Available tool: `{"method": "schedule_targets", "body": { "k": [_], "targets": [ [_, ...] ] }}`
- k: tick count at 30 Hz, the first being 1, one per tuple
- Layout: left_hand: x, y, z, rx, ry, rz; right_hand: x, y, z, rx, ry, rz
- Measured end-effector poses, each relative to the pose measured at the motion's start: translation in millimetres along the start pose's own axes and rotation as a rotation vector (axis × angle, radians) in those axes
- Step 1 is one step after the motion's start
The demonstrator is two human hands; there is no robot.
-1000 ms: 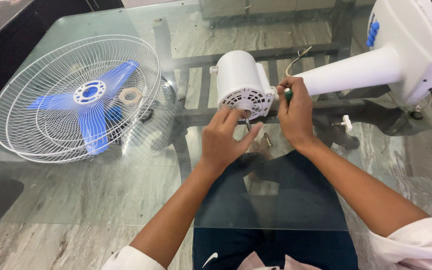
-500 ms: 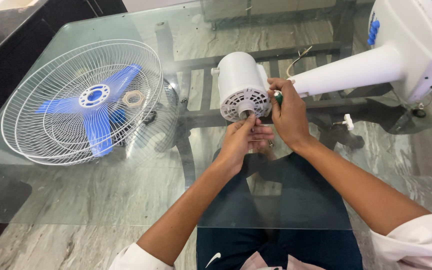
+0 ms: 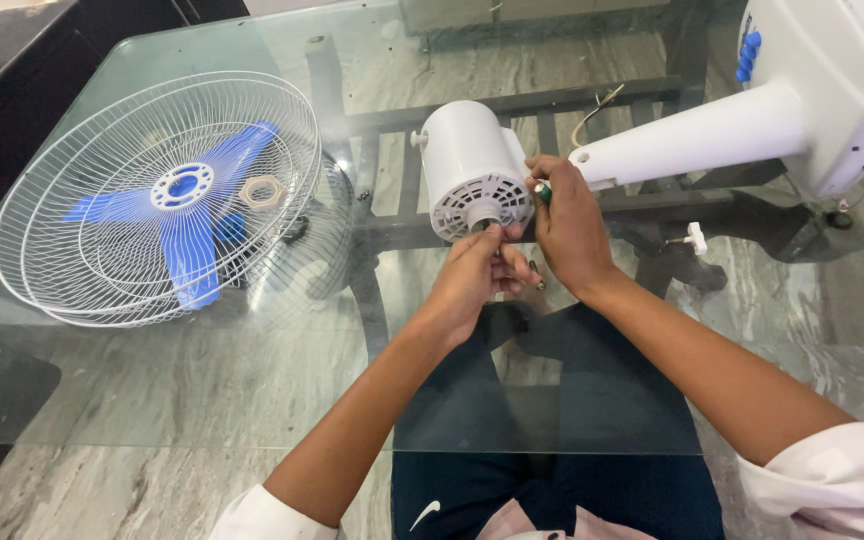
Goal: The person disassembles a white fan motor housing using a green screwdriver, removes the internal rotor and stator assembly, and manipulates the internal components on a glass table.
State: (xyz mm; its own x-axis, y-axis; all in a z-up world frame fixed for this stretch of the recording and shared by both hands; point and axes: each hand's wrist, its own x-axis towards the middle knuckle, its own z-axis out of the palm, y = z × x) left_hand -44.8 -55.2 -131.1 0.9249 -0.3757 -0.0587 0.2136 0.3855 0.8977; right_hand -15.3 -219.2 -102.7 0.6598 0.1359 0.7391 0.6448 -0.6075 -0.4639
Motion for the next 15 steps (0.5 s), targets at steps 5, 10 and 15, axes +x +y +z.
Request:
{"method": "schedule_targets", "body": {
  "k": [5,10,15],
  "targets": [
    [-1.3,-0.7,-0.8,0.257,0.021,0.014,0.1,1.0,-0.8,0.097,-0.039,0.143],
    [-8.6,9.6,9.9,0.511,0.138,0.124,0.6,1.3,-1.5,0.122,-0.005,0.062],
    [-18.5,23.6,18.4,0.968,0.332,0.195,5.0,-2.2,-15.1,0.001,-0.001,-0.026]
  ]
}}
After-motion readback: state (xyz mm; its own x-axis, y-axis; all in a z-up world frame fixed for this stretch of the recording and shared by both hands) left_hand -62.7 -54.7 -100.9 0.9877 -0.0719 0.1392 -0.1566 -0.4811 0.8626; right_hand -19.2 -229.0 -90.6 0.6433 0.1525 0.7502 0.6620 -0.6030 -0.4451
